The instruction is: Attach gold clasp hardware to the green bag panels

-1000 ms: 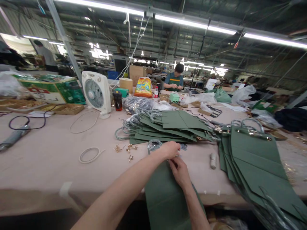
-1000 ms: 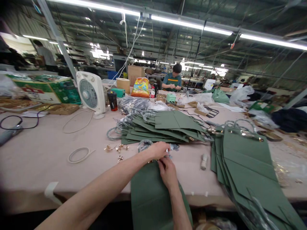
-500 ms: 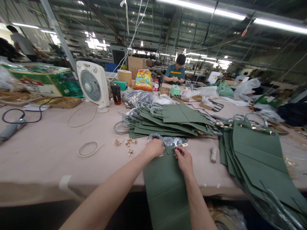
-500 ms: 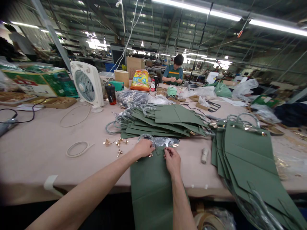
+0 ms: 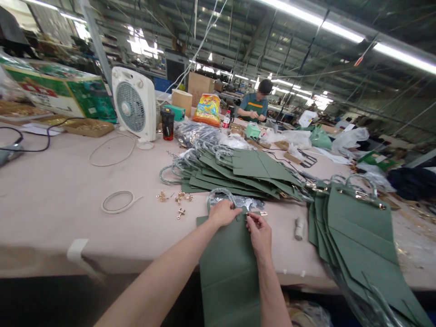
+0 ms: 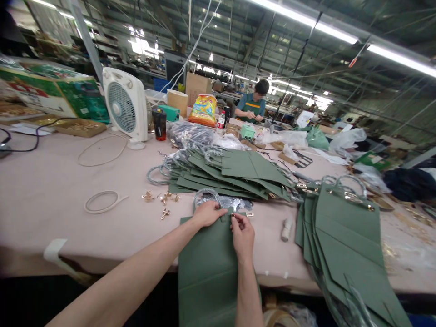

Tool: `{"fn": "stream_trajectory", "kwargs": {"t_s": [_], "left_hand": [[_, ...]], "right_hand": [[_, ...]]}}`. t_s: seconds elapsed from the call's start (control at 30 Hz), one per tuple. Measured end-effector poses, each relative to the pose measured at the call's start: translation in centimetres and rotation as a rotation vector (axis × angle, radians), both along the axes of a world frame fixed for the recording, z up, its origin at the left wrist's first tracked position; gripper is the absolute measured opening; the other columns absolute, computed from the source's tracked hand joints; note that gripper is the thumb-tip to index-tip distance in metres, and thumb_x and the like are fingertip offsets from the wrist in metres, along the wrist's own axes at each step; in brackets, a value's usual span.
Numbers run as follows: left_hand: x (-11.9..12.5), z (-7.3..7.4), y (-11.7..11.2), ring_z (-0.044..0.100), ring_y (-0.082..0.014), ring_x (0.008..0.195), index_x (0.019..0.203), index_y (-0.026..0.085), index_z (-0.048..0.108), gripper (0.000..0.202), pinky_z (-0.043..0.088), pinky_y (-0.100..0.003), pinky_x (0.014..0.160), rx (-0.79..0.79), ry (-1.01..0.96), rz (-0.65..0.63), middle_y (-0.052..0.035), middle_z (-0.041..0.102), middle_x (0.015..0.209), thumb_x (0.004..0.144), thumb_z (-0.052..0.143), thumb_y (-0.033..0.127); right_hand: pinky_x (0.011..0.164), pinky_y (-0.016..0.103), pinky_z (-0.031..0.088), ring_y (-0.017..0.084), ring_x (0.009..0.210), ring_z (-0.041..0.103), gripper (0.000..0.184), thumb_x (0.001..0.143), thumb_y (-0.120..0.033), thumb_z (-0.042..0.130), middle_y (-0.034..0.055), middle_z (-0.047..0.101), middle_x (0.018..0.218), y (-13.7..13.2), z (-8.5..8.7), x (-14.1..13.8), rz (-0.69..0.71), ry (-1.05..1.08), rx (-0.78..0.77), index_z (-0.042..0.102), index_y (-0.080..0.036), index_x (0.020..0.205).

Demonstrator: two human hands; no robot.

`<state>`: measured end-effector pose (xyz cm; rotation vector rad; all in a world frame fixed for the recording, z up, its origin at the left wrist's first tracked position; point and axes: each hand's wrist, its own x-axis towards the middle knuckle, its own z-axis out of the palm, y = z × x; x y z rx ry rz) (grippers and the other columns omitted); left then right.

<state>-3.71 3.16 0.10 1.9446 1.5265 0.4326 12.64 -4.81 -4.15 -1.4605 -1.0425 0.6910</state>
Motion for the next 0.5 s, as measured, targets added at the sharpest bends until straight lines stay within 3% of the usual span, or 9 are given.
{"fn": "stream_trajectory", "kwargs": {"t_s": [0.27,0.5], "left_hand": [[-0.43,-0.49,-0.33,0.072,-0.0243,0.092,0.087,0.026,0.079,0.034,0.051,-0.03,0.078,0.059,-0.102,0.011,-0.0053,0.08,0.096,0.089,0.062,0.055],[-0.6,-0.6,-0.57,0.071,-0.0227,0.087,0.085,0.024,0.078,0.032,0.049,-0.029,0.074,0.068,-0.159,0.016,-0.0048,0.079,0.092,0.089,0.063,0.052]], "right_hand": [[0.06,0.031,0.056,0.019,0.067,0.066,0.041,0.086,-0.053,0.067,0.0067,0.074,0.085,-0.14,-0.45,-0.61,-0.019,-0.166,0.064,0.073,-0.018,0.106],[0.075,0.036,0.058,0.022,0.079,0.069,0.037,0.089,-0.051,0.064,0.01,0.075,0.097,-0.01,-0.17,-1.09,-0.047,-0.307,0.057,0.074,-0.019,0.104]]}}
